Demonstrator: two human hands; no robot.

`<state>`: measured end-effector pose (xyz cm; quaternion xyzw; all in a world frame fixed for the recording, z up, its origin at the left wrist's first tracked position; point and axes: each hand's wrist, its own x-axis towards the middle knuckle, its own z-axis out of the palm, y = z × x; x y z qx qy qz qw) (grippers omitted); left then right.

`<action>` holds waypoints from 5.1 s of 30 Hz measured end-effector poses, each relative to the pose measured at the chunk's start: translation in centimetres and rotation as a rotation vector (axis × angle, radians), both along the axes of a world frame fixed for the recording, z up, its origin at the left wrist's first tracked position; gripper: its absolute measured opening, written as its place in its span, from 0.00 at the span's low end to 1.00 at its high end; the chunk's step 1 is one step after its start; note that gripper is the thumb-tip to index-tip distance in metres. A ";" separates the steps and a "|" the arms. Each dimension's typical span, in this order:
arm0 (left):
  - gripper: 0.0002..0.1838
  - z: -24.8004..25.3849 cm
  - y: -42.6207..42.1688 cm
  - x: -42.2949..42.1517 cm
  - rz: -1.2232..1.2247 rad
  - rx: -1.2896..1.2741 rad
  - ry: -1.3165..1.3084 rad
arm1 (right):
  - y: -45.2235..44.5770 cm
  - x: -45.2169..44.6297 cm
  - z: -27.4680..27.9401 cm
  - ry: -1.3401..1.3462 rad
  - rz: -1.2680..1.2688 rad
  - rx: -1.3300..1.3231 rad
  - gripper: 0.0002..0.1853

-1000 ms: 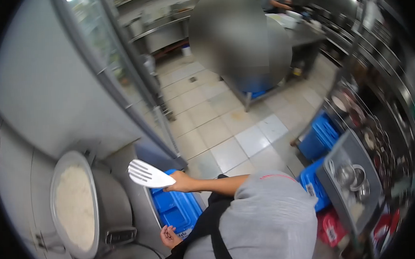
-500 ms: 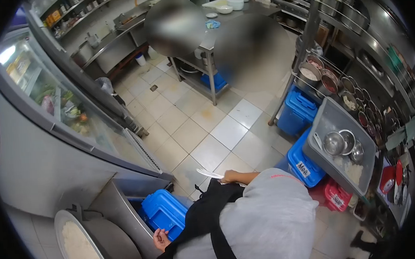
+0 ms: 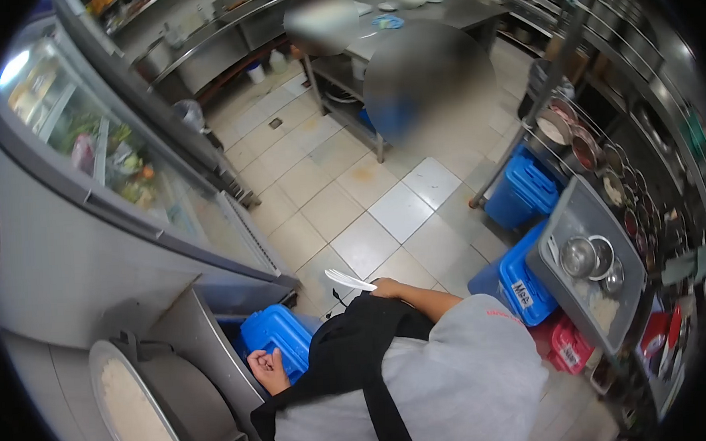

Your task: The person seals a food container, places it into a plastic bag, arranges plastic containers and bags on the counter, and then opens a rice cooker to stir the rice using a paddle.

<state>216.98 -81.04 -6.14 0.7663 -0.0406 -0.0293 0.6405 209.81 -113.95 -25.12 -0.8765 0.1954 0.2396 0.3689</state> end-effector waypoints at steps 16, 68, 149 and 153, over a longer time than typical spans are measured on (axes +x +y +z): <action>0.13 3.7 10.3 -6.9 0.974 0.352 -0.434 | 6.8 12.4 6.4 -0.315 -0.154 0.148 0.17; 0.09 1.9 2.4 -1.2 0.402 0.115 -0.280 | 25.5 15.8 37.4 -0.876 0.961 0.630 0.06; 0.57 10.0 14.4 -5.5 1.475 0.801 -0.040 | 63.5 27.6 43.3 -2.286 1.530 -1.150 0.04; 0.54 10.4 14.3 -5.4 1.552 0.735 -0.146 | 61.1 26.5 44.2 -2.329 1.522 -1.187 0.05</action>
